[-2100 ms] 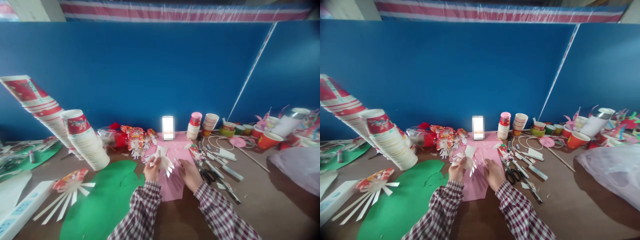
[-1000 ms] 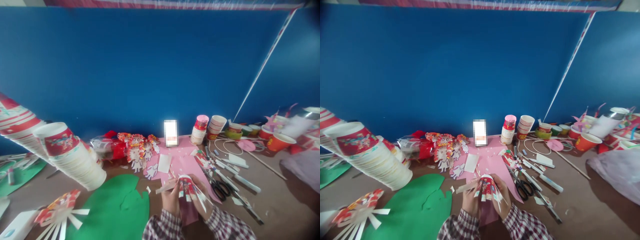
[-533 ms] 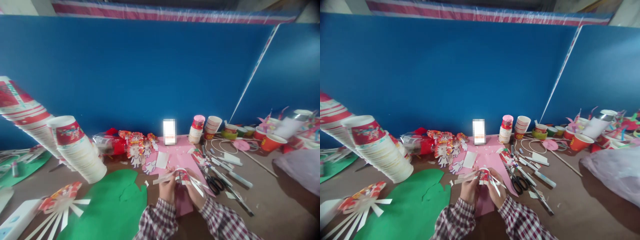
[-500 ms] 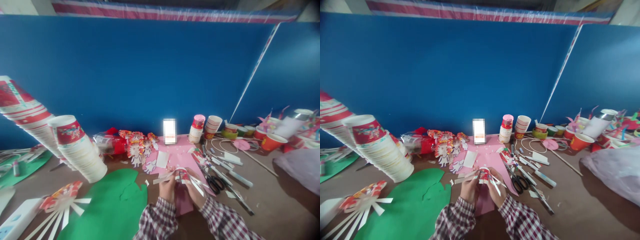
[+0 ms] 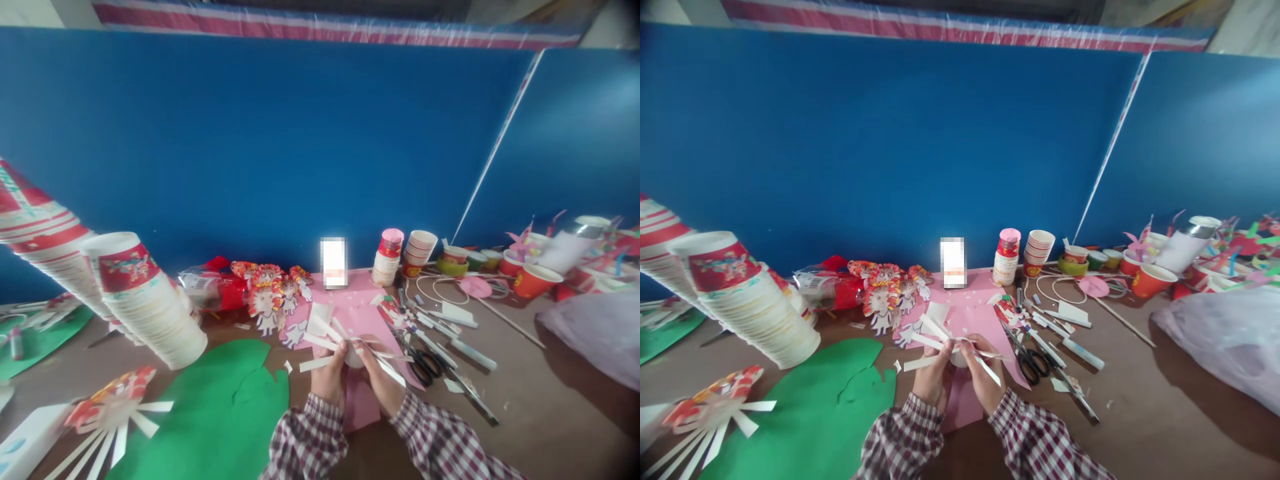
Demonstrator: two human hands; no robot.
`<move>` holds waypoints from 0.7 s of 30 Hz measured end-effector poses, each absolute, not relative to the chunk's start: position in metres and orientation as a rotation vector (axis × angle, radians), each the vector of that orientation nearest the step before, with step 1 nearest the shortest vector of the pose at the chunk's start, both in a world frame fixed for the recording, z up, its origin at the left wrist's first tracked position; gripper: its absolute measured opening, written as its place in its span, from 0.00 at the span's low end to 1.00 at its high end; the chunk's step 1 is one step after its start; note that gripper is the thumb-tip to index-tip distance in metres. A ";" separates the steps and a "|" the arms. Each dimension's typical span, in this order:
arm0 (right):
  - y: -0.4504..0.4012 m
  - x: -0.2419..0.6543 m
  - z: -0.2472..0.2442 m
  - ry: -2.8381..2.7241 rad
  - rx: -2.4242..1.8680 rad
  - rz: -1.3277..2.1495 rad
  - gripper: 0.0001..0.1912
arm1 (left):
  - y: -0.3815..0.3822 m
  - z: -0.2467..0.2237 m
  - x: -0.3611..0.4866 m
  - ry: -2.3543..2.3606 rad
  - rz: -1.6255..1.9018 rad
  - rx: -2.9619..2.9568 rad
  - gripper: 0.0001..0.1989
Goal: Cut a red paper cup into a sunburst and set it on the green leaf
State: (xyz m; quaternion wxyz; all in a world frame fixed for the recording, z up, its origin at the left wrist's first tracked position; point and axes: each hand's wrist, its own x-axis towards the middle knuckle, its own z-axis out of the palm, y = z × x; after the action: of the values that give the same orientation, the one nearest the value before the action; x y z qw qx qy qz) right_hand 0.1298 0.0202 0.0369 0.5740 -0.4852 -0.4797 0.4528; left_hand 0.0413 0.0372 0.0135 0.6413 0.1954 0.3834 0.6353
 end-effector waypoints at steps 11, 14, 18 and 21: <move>0.018 0.128 0.043 -1.093 -1.130 1.095 0.17 | 0.028 0.024 0.045 0.700 1.413 0.464 0.15; 0.015 0.125 0.043 -1.121 -1.124 1.095 0.17 | 0.030 0.017 0.046 0.742 1.425 0.391 0.17; 0.015 0.125 0.038 -1.089 -1.126 1.156 0.17 | 0.031 0.010 0.045 0.767 1.385 0.311 0.17; 0.017 0.127 0.033 -1.095 -1.153 1.186 0.17 | 0.031 0.011 0.042 0.773 1.383 0.326 0.16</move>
State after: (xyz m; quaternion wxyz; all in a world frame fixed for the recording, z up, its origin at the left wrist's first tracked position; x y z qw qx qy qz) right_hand 0.1272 0.0165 0.0329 0.5472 -0.4863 -0.4619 0.5007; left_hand 0.0422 0.0311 0.0111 0.6905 0.1457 0.3458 0.6184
